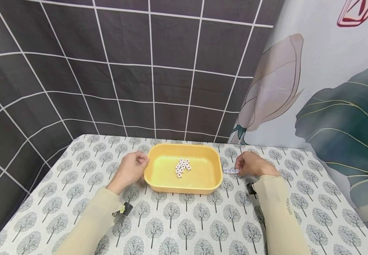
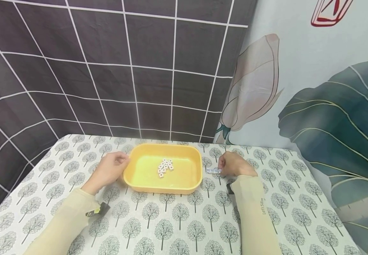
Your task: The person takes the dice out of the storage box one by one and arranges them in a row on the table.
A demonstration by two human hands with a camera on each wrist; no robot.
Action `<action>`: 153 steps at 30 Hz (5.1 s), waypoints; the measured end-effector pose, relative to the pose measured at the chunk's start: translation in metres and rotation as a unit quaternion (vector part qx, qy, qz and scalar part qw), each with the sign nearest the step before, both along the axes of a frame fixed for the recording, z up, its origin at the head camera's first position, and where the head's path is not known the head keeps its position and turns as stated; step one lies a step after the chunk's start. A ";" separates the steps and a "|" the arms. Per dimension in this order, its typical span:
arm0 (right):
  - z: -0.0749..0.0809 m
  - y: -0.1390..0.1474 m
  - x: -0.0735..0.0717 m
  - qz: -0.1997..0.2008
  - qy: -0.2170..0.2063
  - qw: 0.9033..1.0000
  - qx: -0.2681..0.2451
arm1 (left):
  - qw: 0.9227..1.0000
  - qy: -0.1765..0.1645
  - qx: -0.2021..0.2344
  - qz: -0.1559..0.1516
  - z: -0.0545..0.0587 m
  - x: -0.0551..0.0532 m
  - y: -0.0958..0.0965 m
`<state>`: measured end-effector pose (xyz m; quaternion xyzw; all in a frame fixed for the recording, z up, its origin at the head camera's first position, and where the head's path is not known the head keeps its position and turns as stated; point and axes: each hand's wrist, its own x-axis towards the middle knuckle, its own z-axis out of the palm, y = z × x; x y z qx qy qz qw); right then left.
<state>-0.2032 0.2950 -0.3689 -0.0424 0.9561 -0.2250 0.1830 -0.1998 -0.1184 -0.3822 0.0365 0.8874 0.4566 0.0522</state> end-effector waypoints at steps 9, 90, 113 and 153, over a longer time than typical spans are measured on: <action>0.000 -0.002 -0.001 -0.002 -0.005 1.000 0.004 | 1.000 0.002 -0.001 -0.001 -0.001 0.000 -0.001; -0.023 -0.139 -0.002 0.132 0.183 0.974 -0.021 | 1.000 -0.003 0.001 0.002 0.004 0.002 0.002; -0.019 -0.133 0.001 0.158 0.125 0.979 -0.029 | 1.000 -0.002 0.005 0.005 0.001 0.002 0.002; 0.033 -0.070 0.003 0.068 0.175 0.981 -0.046 | 1.000 -0.005 0.008 0.000 0.001 0.000 0.001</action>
